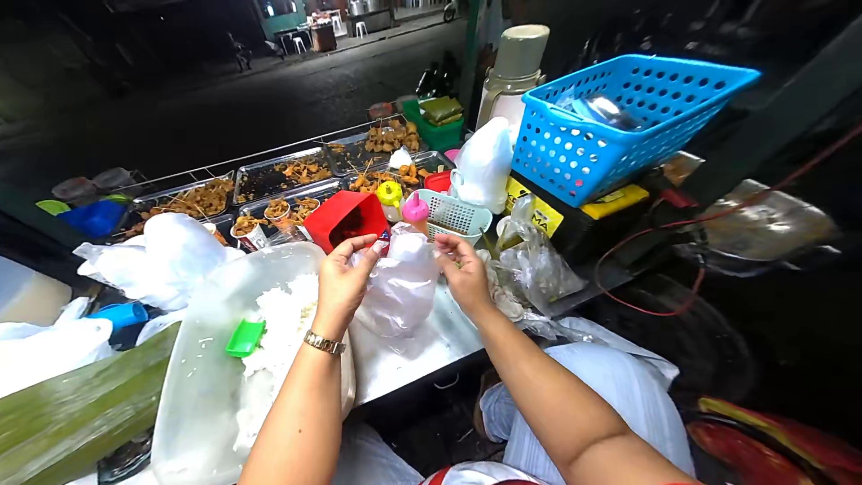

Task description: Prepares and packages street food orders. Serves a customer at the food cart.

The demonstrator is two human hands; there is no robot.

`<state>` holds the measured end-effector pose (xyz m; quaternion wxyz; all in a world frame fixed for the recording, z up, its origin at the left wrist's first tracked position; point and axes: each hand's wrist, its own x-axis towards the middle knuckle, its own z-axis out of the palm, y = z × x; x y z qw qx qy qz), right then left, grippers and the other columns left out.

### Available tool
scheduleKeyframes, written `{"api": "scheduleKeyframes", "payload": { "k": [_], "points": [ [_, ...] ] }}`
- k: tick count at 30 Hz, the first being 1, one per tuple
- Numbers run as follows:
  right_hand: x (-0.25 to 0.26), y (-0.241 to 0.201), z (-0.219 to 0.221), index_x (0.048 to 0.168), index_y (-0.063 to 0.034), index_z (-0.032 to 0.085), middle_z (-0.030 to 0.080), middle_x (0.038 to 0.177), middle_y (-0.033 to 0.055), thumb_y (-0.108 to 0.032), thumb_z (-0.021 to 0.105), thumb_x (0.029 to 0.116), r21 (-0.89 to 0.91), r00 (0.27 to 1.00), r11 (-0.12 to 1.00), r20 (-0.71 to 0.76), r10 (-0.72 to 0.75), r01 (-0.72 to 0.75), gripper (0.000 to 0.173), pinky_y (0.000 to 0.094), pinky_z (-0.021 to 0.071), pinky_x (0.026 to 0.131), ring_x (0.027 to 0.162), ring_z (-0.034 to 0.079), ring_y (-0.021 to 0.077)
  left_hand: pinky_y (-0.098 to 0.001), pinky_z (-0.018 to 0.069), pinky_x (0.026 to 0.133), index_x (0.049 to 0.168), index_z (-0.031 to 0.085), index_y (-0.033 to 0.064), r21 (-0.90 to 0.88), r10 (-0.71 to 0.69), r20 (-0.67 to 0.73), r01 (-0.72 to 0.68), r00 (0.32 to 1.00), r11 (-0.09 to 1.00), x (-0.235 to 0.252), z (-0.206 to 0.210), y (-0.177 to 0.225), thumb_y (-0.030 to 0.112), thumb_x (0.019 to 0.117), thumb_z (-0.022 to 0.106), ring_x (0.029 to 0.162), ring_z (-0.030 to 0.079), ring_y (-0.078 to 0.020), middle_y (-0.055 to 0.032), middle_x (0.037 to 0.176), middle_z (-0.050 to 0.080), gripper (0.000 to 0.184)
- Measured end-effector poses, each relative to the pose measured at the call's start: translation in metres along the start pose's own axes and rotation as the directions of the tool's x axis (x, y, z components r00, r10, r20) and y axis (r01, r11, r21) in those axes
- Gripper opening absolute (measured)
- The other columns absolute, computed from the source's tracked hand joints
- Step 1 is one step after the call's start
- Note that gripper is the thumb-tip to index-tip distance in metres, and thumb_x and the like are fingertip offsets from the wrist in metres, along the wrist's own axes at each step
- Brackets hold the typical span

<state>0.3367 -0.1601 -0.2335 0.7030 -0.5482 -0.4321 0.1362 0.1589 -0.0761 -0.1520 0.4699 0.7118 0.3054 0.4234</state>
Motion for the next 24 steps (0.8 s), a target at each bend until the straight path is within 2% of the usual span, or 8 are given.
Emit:
{"api": "scheduleKeyframes", "payload": {
  "k": [2,4,7,10,12,15,22,24],
  "points": [
    [-0.001,-0.02,-0.004,0.119,0.0015,0.067,0.067,0.108,0.0061,-0.015,0.058,0.0991,0.093,0.993,0.991,0.052,-0.103,0.098,0.028,0.0272,0.0544,0.087,0.096,0.064,0.0074,-0.0237,0.0567,0.076,0.116,0.071,0.0051,-0.088,0.061,0.038,-0.057,0.997,0.994,-0.004,0.003,0.0,0.009,0.0943,0.071,0.084,0.067,-0.005,0.0004,0.099,0.072,0.022],
    [-0.002,-0.039,-0.006,0.114,0.0022,0.07,0.07,0.103,0.006,-0.02,0.07,0.0914,0.082,0.965,0.992,0.235,-0.117,0.1,0.032,0.0284,0.0533,0.085,0.095,0.064,0.0085,-0.0224,0.0574,0.076,0.117,0.071,0.005,-0.143,0.099,0.085,-0.086,0.991,0.986,-0.007,0.006,-0.002,0.006,0.0894,0.074,0.083,0.066,-0.0037,0.003,0.094,0.071,0.027],
    [-0.003,-0.049,-0.003,0.088,-0.0001,0.074,0.07,0.085,0.0038,-0.013,0.076,0.0897,-0.034,0.946,0.988,0.295,-0.133,0.15,0.013,0.0234,0.0563,0.078,0.082,0.066,0.0047,-0.0232,0.0593,0.077,0.118,0.07,0.004,-0.161,0.06,0.164,-0.034,0.985,0.986,-0.009,0.005,0.0,-0.002,0.0789,0.079,0.085,0.069,-0.0056,0.0011,0.095,0.073,0.041],
    [-0.005,-0.049,-0.001,0.092,-0.0001,0.076,0.071,0.088,0.0053,-0.01,0.066,0.0971,-0.119,0.958,0.984,0.271,-0.098,0.135,0.015,0.0245,0.0547,0.08,0.084,0.065,0.0053,-0.0249,0.0596,0.081,0.114,0.073,0.0014,-0.117,-0.013,0.224,0.04,0.975,0.992,-0.008,0.005,-0.001,-0.006,0.0825,0.076,0.089,0.07,-0.0062,-0.0028,0.103,0.075,0.032],
    [-0.007,-0.05,0.001,0.105,0.0005,0.077,0.074,0.097,0.0096,-0.011,0.06,0.1013,-0.154,0.957,0.981,0.284,-0.066,0.113,0.02,0.0299,0.0559,0.086,0.091,0.069,0.0103,-0.0245,0.0586,0.076,0.1,0.076,0.0028,-0.114,-0.026,0.21,0.051,0.977,0.992,-0.008,0.011,-0.005,-0.004,0.0894,0.071,0.083,0.069,-0.0059,-0.0014,0.097,0.074,0.014],
    [-0.008,-0.051,0.003,0.12,-0.0001,0.074,0.077,0.104,0.0122,-0.011,0.055,0.1046,-0.183,0.954,0.976,0.291,-0.064,0.121,0.027,0.0338,0.0569,0.09,0.096,0.072,0.0135,-0.0249,0.057,0.076,0.086,0.07,0.0072,-0.186,-0.013,0.22,0.055,0.975,0.981,-0.009,0.018,-0.009,-0.002,0.0909,0.067,0.084,0.065,-0.0062,0.0006,0.094,0.068,0.011],
    [-0.01,-0.047,0.004,0.108,-0.0027,0.076,0.076,0.094,0.0042,-0.012,0.055,0.1044,-0.155,0.977,0.982,0.202,-0.076,0.108,0.024,0.0252,0.056,0.082,0.086,0.068,0.0027,-0.0222,0.0561,0.063,0.063,0.059,0.0144,-0.48,-0.085,0.338,0.249,0.937,0.841,-0.017,0.021,-0.003,-0.008,0.0813,0.069,0.064,0.064,-0.005,0.0019,0.069,0.067,0.03],
    [-0.008,-0.05,0.001,0.104,-0.0018,0.072,0.071,0.089,0.0,-0.011,0.052,0.1062,-0.023,0.985,0.999,0.167,0.051,-0.047,0.023,0.0237,0.0549,0.079,0.082,0.065,0.0012,-0.0205,0.0556,0.061,0.061,0.061,0.0184,-0.573,-0.029,0.414,0.285,0.91,0.769,-0.018,0.017,-0.005,-0.002,0.0765,0.074,0.061,0.064,-0.0035,0.0033,0.064,0.065,0.029]
  ]
}}
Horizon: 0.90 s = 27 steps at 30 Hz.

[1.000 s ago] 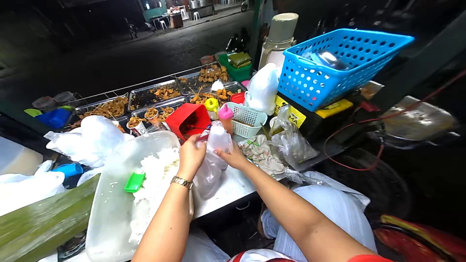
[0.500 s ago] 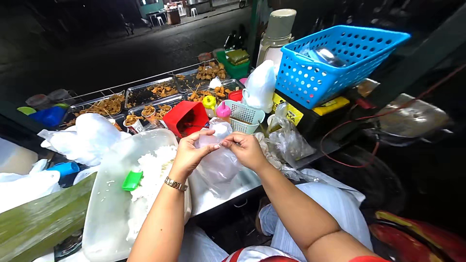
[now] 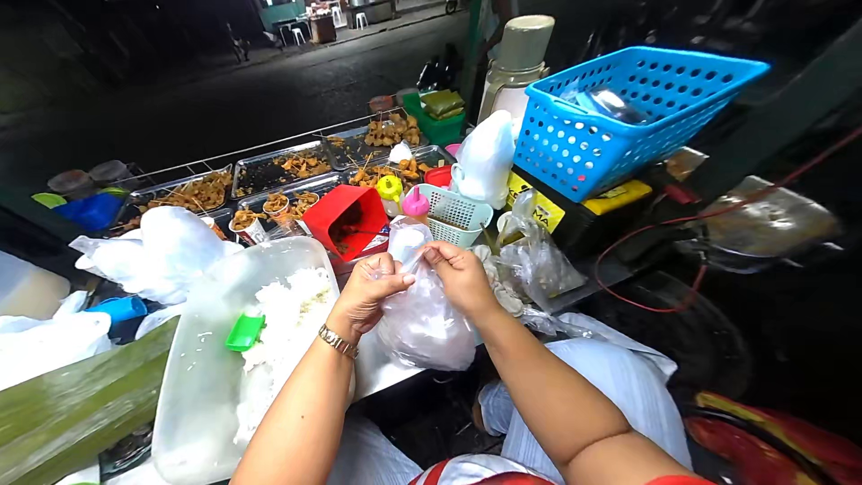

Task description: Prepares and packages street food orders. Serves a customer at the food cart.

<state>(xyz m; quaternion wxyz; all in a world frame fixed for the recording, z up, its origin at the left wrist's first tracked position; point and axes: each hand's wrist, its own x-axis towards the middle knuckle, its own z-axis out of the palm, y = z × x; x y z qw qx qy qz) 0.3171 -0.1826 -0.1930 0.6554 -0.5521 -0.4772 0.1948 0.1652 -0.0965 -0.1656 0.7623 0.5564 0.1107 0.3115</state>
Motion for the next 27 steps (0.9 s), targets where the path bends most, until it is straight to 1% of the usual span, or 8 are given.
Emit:
{"api": "scheduleKeyframes", "payload": {
  "k": [3,6,10,12,14,20,23,27],
  "points": [
    [0.005,-0.009,-0.008,0.101,-0.0083,0.062,0.069,0.082,-0.0031,-0.009,0.036,0.1106,0.568,0.961,0.782,0.069,0.266,-0.257,0.028,0.0252,0.0589,0.077,0.075,0.067,0.0048,-0.0213,0.0579,0.063,0.073,0.067,0.0217,-0.083,0.043,0.065,-0.038,0.997,0.996,0.0,-0.007,0.005,0.007,0.0763,0.081,0.063,0.065,-0.0034,0.0037,0.067,0.066,0.02],
    [0.008,-0.015,-0.02,0.098,-0.018,0.062,0.057,0.064,-0.0087,-0.016,0.032,0.111,0.697,0.932,0.62,0.241,0.271,-0.36,0.033,0.0184,0.0518,0.058,0.055,0.055,0.0008,-0.0239,0.0606,0.065,0.097,0.075,0.0153,0.076,-0.005,0.03,0.003,1.0,0.997,-0.001,-0.009,0.013,0.0,0.0791,0.074,0.066,0.068,-0.0055,0.0012,0.074,0.071,0.024],
    [0.018,-0.013,-0.04,0.102,-0.0138,0.068,0.066,0.078,-0.0078,0.001,0.051,0.0901,0.405,0.951,0.905,0.309,0.001,-0.133,0.025,0.0202,0.056,0.07,0.071,0.063,-0.0003,-0.0264,0.0549,0.077,0.094,0.075,0.007,0.743,0.051,-0.07,0.018,0.996,0.669,0.006,-0.009,0.013,0.011,0.0874,0.078,0.078,0.065,-0.002,0.0041,0.085,0.071,0.008],
    [0.023,-0.016,-0.045,0.082,-0.0061,0.074,0.063,0.083,-0.003,0.004,0.055,0.0881,0.028,0.957,0.998,0.283,-0.061,0.056,0.023,0.0223,0.0488,0.074,0.081,0.057,0.0035,-0.0258,0.0526,0.073,0.083,0.069,0.0079,0.681,0.125,-0.145,0.008,0.981,0.732,0.009,-0.007,0.008,0.008,0.0939,0.069,0.075,0.061,-0.003,0.0039,0.081,0.066,0.011],
    [0.027,-0.02,-0.043,0.093,-0.0055,0.079,0.06,0.091,0.0046,0.002,0.056,0.0943,-0.242,0.962,0.962,0.268,-0.059,0.127,0.025,0.0287,0.0478,0.076,0.087,0.056,0.0111,-0.0217,0.0539,0.069,0.08,0.064,0.0123,0.472,0.116,-0.166,-0.024,0.979,0.881,0.008,-0.001,0.009,0.006,0.0985,0.06,0.076,0.062,-0.0028,0.0044,0.085,0.067,0.02],
    [0.035,-0.028,-0.034,0.127,-0.0037,0.071,0.061,0.108,0.0091,-0.007,0.052,0.1039,-0.187,0.977,0.982,0.198,0.076,-0.039,0.03,0.0261,0.0484,0.071,0.083,0.056,0.0107,-0.0219,0.0594,0.065,0.102,0.063,0.0153,0.146,0.106,-0.158,-0.083,0.982,0.986,0.004,-0.001,0.014,0.0,0.098,0.055,0.068,0.067,-0.0041,0.0025,0.08,0.069,0.018],
    [0.043,-0.02,-0.029,0.13,-0.0043,0.069,0.059,0.107,0.0089,-0.006,0.047,0.1035,-0.114,0.97,0.982,0.175,0.168,-0.15,0.034,0.0238,0.0459,0.062,0.074,0.053,0.0094,-0.0207,0.0568,0.066,0.113,0.067,0.0081,0.406,0.176,-0.233,-0.068,0.957,0.911,0.009,-0.008,0.01,0.008,0.1038,0.055,0.071,0.065,-0.0029,0.002,0.086,0.069,0.016],
    [0.049,0.019,-0.016,0.126,-0.0019,0.069,0.069,0.118,0.0194,-0.006,0.051,0.1036,-0.229,0.92,0.928,0.196,0.339,-0.293,0.029,0.0499,0.0539,0.089,0.101,0.067,0.0286,-0.0336,0.0558,0.078,0.125,0.067,0.0023,0.597,-0.01,-0.356,0.236,0.934,0.767,0.02,-0.012,-0.009,0.023,0.1115,0.042,0.084,0.065,-0.0112,-0.0082,0.099,0.07,0.035]
  ]
}}
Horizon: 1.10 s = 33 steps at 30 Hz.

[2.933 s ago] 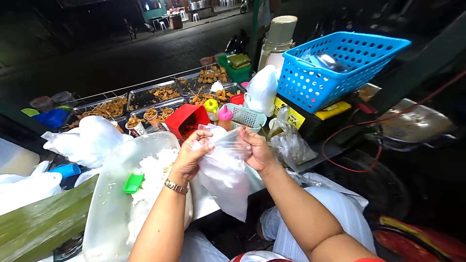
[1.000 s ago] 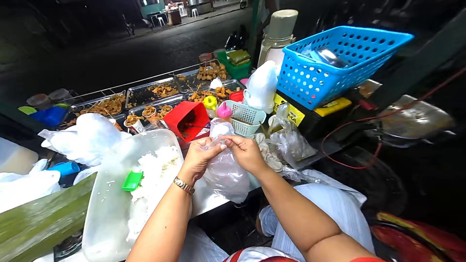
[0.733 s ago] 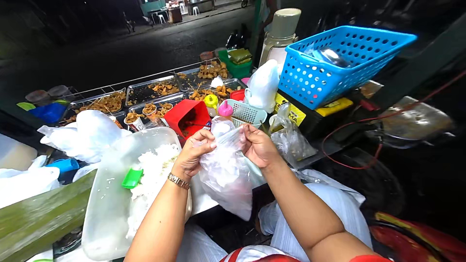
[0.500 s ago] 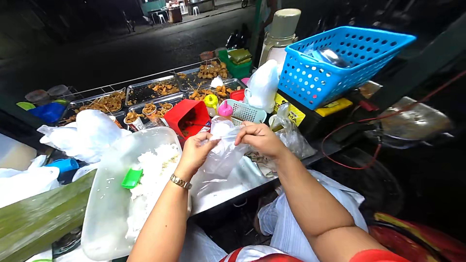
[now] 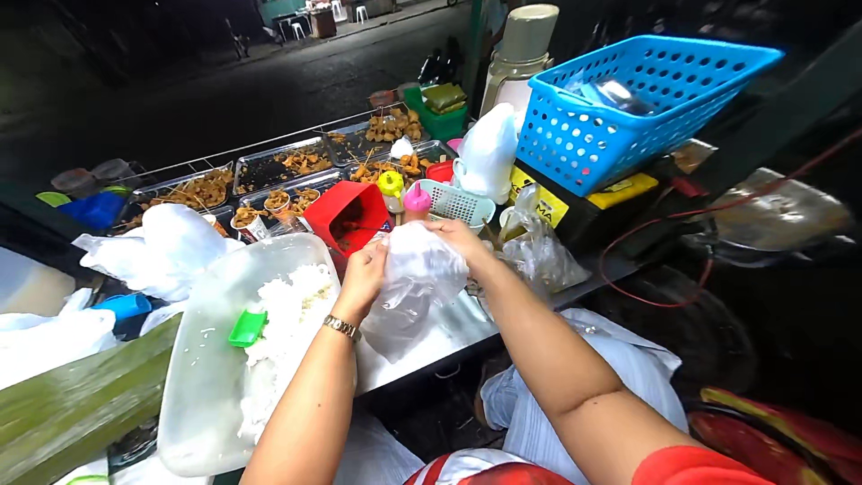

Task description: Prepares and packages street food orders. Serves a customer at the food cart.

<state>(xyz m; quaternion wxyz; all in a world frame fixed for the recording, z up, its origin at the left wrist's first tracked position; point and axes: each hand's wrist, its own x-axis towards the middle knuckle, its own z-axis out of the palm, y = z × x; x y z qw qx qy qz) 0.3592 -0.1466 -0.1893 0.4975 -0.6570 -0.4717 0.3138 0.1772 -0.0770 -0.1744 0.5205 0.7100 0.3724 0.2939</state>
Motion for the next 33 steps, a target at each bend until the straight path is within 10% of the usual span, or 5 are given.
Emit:
{"api": "scheduleKeyframes", "payload": {
  "k": [6,13,24,28,33],
  "points": [
    [0.009,0.042,0.027,0.127,0.004,0.061,0.064,0.098,0.0135,-0.005,0.047,0.1056,0.249,0.927,0.893,0.091,0.365,-0.376,0.027,0.0308,0.0512,0.071,0.078,0.059,0.0144,-0.0358,0.0533,0.076,0.121,0.055,-0.0017,-0.093,-0.364,0.006,0.363,0.932,0.927,0.01,0.017,-0.018,0.009,0.1079,0.045,0.084,0.061,-0.0168,-0.0122,0.098,0.061,0.02],
    [-0.002,0.041,0.018,0.141,0.0043,0.054,0.046,0.147,0.0255,0.004,0.066,0.0897,0.122,0.99,0.983,0.021,-0.142,0.139,0.053,0.0418,0.0489,0.105,0.129,0.053,0.0303,-0.0349,0.0536,0.079,0.117,0.059,-0.0061,0.058,-0.275,0.047,0.273,0.96,0.96,0.014,0.016,-0.021,0.005,0.1055,0.049,0.087,0.062,-0.0162,-0.0142,0.1,0.062,0.019],
    [-0.004,0.081,-0.016,0.139,0.0043,0.059,0.057,0.137,0.0321,-0.02,0.065,0.1014,-0.329,0.987,0.931,-0.073,0.14,-0.157,0.045,0.0526,0.0471,0.106,0.122,0.059,0.0423,-0.0589,0.0472,0.096,0.112,0.072,-0.0033,0.733,-0.179,0.184,-0.013,0.966,0.68,0.004,-0.024,0.014,0.017,0.0994,0.065,0.107,0.066,-0.0391,-0.0247,0.11,0.07,0.025],
    [-0.008,0.107,-0.011,0.145,0.0099,0.048,0.033,0.157,0.034,-0.016,0.05,0.1059,-0.597,0.849,0.613,-0.271,0.452,-0.517,0.047,0.0573,0.041,0.113,0.14,0.044,0.0481,-0.0438,0.0508,0.088,0.122,0.071,0.0055,0.619,-0.205,0.538,-0.218,0.818,0.754,-0.003,-0.028,0.02,0.016,0.091,0.078,0.092,0.064,-0.0205,-0.0131,0.106,0.07,0.033],
    [-0.004,0.122,-0.007,0.128,0.0114,0.061,0.048,0.148,0.0287,-0.011,0.056,0.1036,-0.609,0.864,0.619,-0.275,0.422,-0.496,0.034,0.0538,0.0458,0.109,0.132,0.055,0.0423,-0.0285,0.049,0.076,0.12,0.071,0.0076,0.383,0.061,0.497,-0.282,0.866,0.879,-0.005,-0.027,0.015,0.004,0.0823,0.082,0.081,0.057,-0.0071,-0.0022,0.098,0.067,0.04]
  ]
}}
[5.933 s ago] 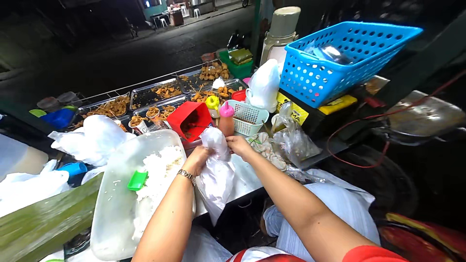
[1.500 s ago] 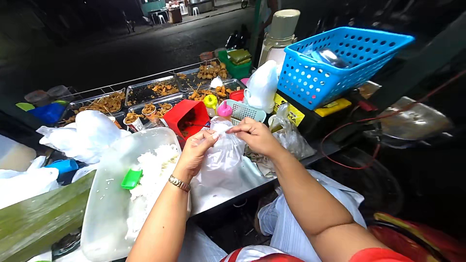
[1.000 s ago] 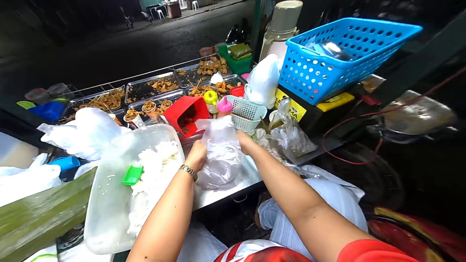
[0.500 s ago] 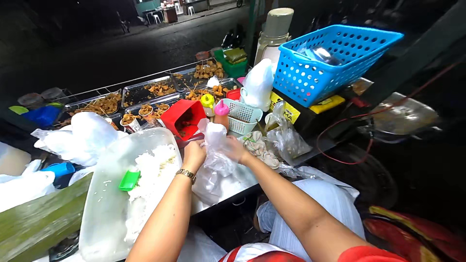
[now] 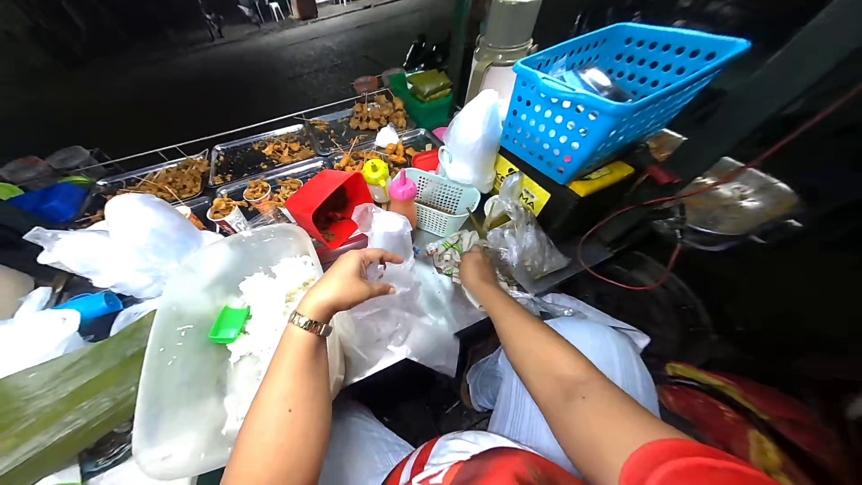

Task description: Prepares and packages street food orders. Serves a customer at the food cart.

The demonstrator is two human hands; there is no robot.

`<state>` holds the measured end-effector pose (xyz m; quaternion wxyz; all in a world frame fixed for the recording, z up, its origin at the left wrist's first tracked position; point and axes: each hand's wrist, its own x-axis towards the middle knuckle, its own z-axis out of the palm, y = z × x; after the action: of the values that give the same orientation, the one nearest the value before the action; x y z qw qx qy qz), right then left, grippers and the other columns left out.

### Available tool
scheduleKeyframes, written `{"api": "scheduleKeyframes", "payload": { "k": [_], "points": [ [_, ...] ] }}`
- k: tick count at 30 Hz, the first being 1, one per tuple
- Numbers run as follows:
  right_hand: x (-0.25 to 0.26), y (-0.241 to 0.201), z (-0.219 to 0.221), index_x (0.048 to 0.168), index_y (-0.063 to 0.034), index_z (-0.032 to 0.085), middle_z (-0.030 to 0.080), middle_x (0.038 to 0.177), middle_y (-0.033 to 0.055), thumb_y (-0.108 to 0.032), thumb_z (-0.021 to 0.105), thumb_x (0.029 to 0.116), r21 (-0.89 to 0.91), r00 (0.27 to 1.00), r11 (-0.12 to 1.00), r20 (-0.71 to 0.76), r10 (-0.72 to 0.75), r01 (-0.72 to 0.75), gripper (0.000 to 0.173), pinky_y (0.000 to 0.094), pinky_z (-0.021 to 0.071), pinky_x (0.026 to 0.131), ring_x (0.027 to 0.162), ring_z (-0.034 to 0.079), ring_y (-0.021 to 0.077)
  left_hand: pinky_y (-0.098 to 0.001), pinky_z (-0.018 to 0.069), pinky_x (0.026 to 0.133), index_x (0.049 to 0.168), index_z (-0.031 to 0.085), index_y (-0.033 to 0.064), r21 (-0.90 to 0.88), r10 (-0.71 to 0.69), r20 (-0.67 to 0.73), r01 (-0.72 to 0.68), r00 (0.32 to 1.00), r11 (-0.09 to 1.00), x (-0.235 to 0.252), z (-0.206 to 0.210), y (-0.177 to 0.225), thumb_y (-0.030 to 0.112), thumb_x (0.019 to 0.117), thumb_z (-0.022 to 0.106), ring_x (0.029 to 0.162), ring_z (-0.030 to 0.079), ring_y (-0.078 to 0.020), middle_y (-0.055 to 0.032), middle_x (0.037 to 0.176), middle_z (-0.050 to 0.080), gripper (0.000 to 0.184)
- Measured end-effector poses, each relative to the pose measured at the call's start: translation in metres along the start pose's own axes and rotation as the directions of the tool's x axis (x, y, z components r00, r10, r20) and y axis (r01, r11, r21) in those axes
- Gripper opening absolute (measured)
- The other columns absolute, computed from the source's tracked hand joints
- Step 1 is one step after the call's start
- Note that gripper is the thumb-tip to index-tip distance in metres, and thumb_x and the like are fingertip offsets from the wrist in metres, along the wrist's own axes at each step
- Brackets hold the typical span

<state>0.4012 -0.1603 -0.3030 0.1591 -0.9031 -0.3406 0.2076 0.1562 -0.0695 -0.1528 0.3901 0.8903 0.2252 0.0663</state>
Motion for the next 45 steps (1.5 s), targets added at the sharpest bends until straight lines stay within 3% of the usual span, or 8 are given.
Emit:
{"api": "scheduleKeyframes", "payload": {
  "k": [8,14,20,25,34,36,41,45],
  "points": [
    [-0.035,-0.018,-0.057,0.127,0.0047,0.067,0.067,0.125,0.0288,-0.014,0.047,0.109,0.204,0.968,0.947,-0.065,-0.241,0.249,0.033,0.0573,0.0445,0.108,0.122,0.062,0.0425,-0.0269,0.0569,0.087,0.145,0.054,0.0117,-0.276,0.098,-0.26,-0.171,0.961,0.946,-0.003,0.001,0.001,-0.006,0.0776,0.081,0.105,0.064,-0.0078,-0.0011,0.122,0.066,0.074],
    [-0.079,-0.047,-0.077,0.116,0.0015,0.07,0.072,0.105,0.0078,-0.019,0.074,0.0917,0.657,0.659,0.314,-0.374,-0.653,0.685,0.032,0.0307,0.0575,0.085,0.095,0.068,0.0105,-0.0257,0.0563,0.092,0.145,0.052,0.0087,-0.368,0.159,-0.258,-0.249,0.953,0.896,-0.002,0.007,0.002,-0.006,0.0755,0.081,0.111,0.063,-0.007,-0.0004,0.127,0.064,0.076],
    [-0.099,-0.062,-0.062,0.099,-0.001,0.076,0.072,0.085,0.0023,-0.011,0.063,0.1006,0.569,0.685,0.414,-0.427,-0.59,0.71,0.016,0.0221,0.0533,0.073,0.076,0.063,0.0,-0.0244,0.0568,0.075,0.093,0.074,0.0057,-0.387,-0.009,-0.401,-0.16,0.916,0.908,0.002,0.021,0.006,0.0,0.0906,0.072,0.081,0.066,-0.0044,0.001,0.092,0.07,0.006],
    [-0.097,-0.064,-0.058,0.109,-0.0024,0.076,0.075,0.095,0.0049,-0.013,0.057,0.1047,0.576,0.715,0.439,-0.444,-0.54,0.689,0.022,0.0278,0.0554,0.08,0.084,0.067,0.0042,-0.02,0.0532,0.068,0.075,0.068,0.0083,-0.552,-0.011,-0.369,-0.209,0.929,0.807,0.002,0.028,0.012,-0.002,0.0909,0.066,0.075,0.061,-0.0021,0.0037,0.084,0.066,0.019],
    [-0.096,-0.064,-0.065,0.104,-0.009,0.066,0.072,0.091,-0.0023,-0.012,0.038,0.111,0.975,0.883,-0.076,-0.222,-0.413,0.21,0.029,0.0252,0.0588,0.08,0.083,0.068,0.0051,-0.0232,0.0588,0.065,0.09,0.066,0.0159,-0.802,0.021,-0.297,-0.261,0.955,0.538,-0.007,0.019,0.011,-0.004,0.0843,0.068,0.066,0.066,-0.0046,0.0021,0.075,0.069,0.02],
    [-0.098,-0.064,-0.071,0.102,-0.0146,0.064,0.071,0.083,-0.0029,-0.019,0.032,0.1126,0.978,0.876,-0.198,-0.147,-0.459,0.06,0.034,0.0238,0.0601,0.07,0.074,0.069,0.0051,-0.0237,0.0603,0.069,0.123,0.062,0.0182,-0.796,0.073,-0.306,-0.298,0.949,0.527,-0.006,0.014,0.008,0.0,0.0865,0.068,0.068,0.067,-0.0047,0.0029,0.078,0.069,0.041],
    [-0.086,-0.063,-0.081,0.092,-0.0174,0.069,0.069,0.085,-0.0071,-0.014,0.038,0.1085,0.962,0.802,-0.178,-0.27,-0.533,0.205,0.035,0.0214,0.0562,0.073,0.078,0.065,0.0016,-0.0204,0.0533,0.074,0.088,0.078,0.0112,-0.438,0.138,-0.42,-0.334,0.897,0.835,-0.006,0.008,0.005,0.008,0.0932,0.068,0.08,0.062,-0.0018,0.0064,0.086,0.069,0.012],
    [-0.073,-0.066,-0.091,0.087,-0.0178,0.069,0.069,0.083,-0.0068,-0.014,0.042,0.1079,0.955,0.756,-0.191,-0.298,-0.584,0.229,0.035,0.021,0.0573,0.074,0.076,0.065,0.0018,-0.0241,0.0519,0.076,0.135,0.065,0.0055,-0.239,0.045,-0.379,-0.145,0.924,0.96,-0.002,0.011,0.009,0.016,0.1066,0.053,0.087,0.061,-0.0033,-0.0044,0.117,0.068,0.033]
  ]
}}
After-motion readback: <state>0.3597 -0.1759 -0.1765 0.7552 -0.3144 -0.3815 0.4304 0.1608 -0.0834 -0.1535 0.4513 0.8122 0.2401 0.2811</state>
